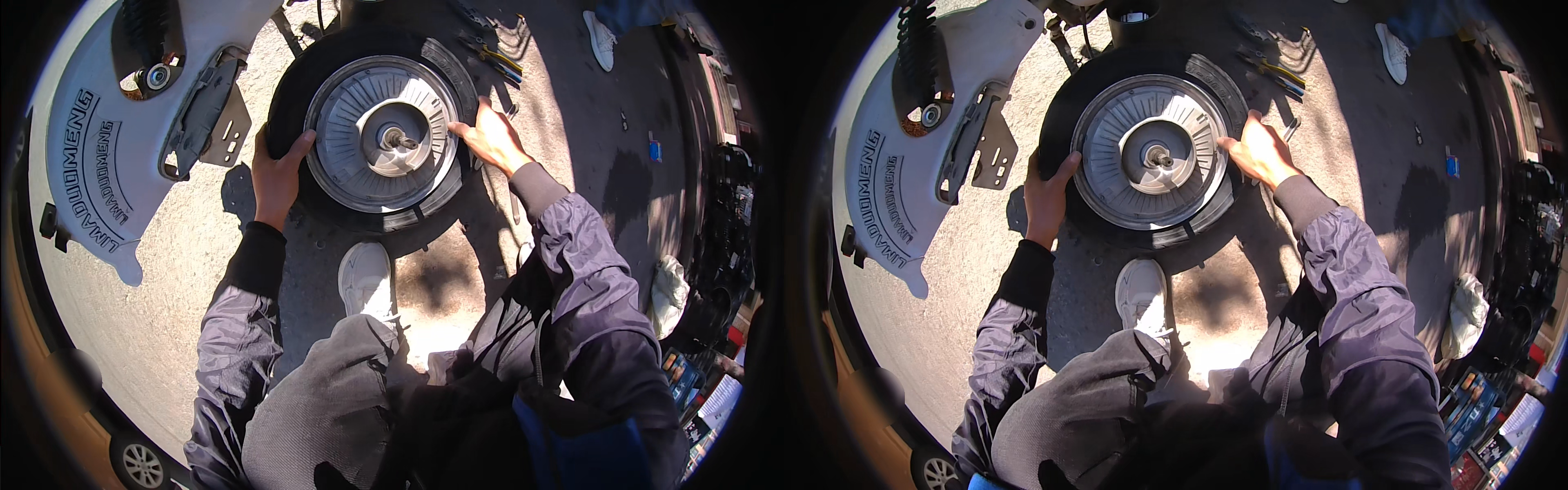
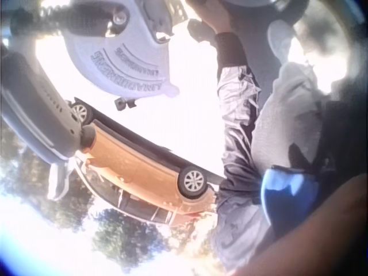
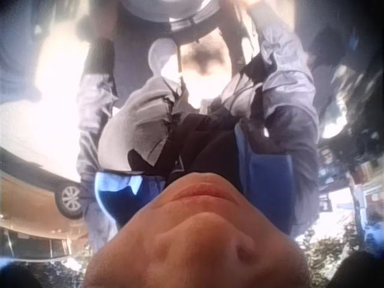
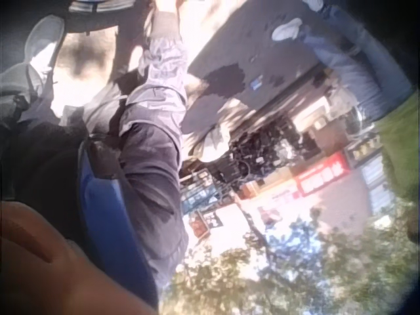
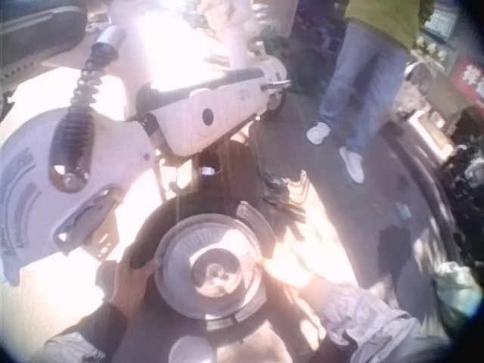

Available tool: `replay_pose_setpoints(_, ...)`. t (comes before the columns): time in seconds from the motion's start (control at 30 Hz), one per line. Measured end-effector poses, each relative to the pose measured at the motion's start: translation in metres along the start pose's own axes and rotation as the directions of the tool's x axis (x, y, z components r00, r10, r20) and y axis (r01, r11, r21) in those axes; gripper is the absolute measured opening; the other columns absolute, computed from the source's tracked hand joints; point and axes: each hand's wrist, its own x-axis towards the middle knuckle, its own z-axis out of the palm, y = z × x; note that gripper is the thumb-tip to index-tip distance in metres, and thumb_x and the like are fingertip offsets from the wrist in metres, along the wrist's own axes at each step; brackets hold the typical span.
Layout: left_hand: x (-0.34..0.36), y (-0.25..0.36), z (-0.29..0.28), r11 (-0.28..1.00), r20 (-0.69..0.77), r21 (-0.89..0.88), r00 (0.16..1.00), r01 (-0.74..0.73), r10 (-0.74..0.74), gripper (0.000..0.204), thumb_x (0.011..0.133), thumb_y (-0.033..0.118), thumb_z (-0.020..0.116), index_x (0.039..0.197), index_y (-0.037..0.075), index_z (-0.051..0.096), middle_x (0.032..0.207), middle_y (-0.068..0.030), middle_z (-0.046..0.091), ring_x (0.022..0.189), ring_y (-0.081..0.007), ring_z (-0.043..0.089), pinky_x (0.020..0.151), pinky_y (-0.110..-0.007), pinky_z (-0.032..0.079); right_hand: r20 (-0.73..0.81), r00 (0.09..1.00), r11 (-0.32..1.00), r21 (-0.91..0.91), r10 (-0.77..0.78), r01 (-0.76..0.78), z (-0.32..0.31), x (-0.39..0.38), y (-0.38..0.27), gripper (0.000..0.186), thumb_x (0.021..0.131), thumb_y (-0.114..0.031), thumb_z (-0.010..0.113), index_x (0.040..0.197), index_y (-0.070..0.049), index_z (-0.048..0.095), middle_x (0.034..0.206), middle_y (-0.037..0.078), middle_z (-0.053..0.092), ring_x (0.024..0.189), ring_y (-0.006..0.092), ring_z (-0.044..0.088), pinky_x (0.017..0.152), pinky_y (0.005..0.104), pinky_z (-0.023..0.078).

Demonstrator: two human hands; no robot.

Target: The person removes a scooter wheel, uses a tire lever to pry the tire bead off the rim, and then inflates the tire with an air hose. The person works on the wheel on the ground and handles the tire, rim, lever, and hose.

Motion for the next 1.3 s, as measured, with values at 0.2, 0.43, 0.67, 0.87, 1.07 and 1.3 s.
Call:
replay_pose_setpoints(0.2, 0.046, 0.007, 0.003, 0.989, -0.023, 0.145, 0.999, 0.028, -0.025, 0.085, 0.079, 0.058, 0.088, 0.135, -0.003, 0.070, 0.125, -0.0209, 0.077, 0.117, -0.0310, 0.073, 0.103, -0.038, 0.054, -0.005, 0.997, 0.997, 0.003, -0.078, 0.078, -0.015, 0.036, -0.009, 0.107, 0.089, -0.058, 0.070, 0.164, 0.006, 0.029, 0.132, 0.039, 0.066, 0.123, 0.0481, 0.068, 0.105, 0.0487, 0.055)
replay_pose_setpoints(0.43, -0.006, 0.007, -0.001, 0.995, -0.085, -0.001, 0.991, 0.099, -0.099, 0.094, 0.080, 0.045, 0.093, 0.148, -0.007, 0.055, 0.136, -0.0220, 0.069, 0.124, -0.0305, 0.067, 0.109, -0.038, 0.050, 0.027, 0.988, 0.970, -0.186, -0.154, 0.157, -0.011, 0.031, -0.020, 0.096, 0.101, -0.057, 0.060, 0.152, 0.020, 0.033, 0.112, 0.037, 0.073, 0.108, 0.0484, 0.073, 0.096, 0.0527, 0.056)
replay_pose_setpoints(0.67, -0.067, -0.032, 0.017, 0.547, 0.200, -0.711, 0.872, 0.443, -0.446, 0.064, 0.101, 0.035, 0.078, 0.146, -0.005, 0.056, 0.136, -0.0163, 0.068, 0.123, -0.0281, 0.068, 0.107, -0.041, 0.055, 0.006, 0.996, 0.994, -0.059, -0.088, 0.089, -0.015, 0.013, -0.029, 0.077, 0.101, -0.050, 0.064, 0.132, 0.018, 0.047, 0.102, 0.042, 0.070, 0.104, 0.0510, 0.073, 0.091, 0.0517, 0.059)
replay_pose_setpoints(0.87, -0.041, -0.045, 0.005, 0.620, 0.213, -0.618, 0.863, 0.483, -0.459, 0.058, 0.107, 0.045, 0.067, 0.137, -0.004, 0.063, 0.132, -0.0146, 0.072, 0.118, -0.0263, 0.071, 0.104, -0.041, 0.057, 0.045, 0.996, 0.984, 0.168, -0.070, 0.062, -0.020, 0.010, -0.015, 0.101, 0.100, -0.066, 0.063, 0.160, 0.009, 0.033, 0.147, 0.037, 0.054, 0.139, 0.0425, 0.055, 0.115, 0.0437, 0.045)
replay_pose_setpoints(1.07, -0.038, -0.053, -0.003, 0.544, 0.311, -0.640, 0.831, 0.542, -0.461, 0.059, 0.105, 0.038, 0.072, 0.141, -0.006, 0.059, 0.133, -0.0167, 0.071, 0.118, -0.0275, 0.071, 0.103, -0.042, 0.058, 0.004, 0.994, 0.560, 0.827, -0.112, 0.060, 0.011, 0.017, -0.004, 0.085, 0.102, -0.042, 0.074, 0.164, 0.001, 0.033, 0.157, 0.019, 0.053, 0.144, 0.0255, 0.050, 0.122, 0.0360, 0.039)
replay_pose_setpoints(1.3, -0.037, -0.058, -0.011, 0.545, 0.351, -0.653, 0.848, 0.525, -0.397, 0.052, 0.104, 0.030, 0.073, 0.140, -0.006, 0.060, 0.133, -0.0169, 0.071, 0.118, -0.0274, 0.072, 0.105, -0.042, 0.057, -0.064, 0.998, 0.515, 0.854, -0.019, 0.065, 0.023, 0.016, -0.010, 0.065, 0.102, -0.025, 0.073, 0.156, -0.001, 0.045, 0.146, 0.016, 0.062, 0.132, 0.0241, 0.059, 0.116, 0.0352, 0.044)
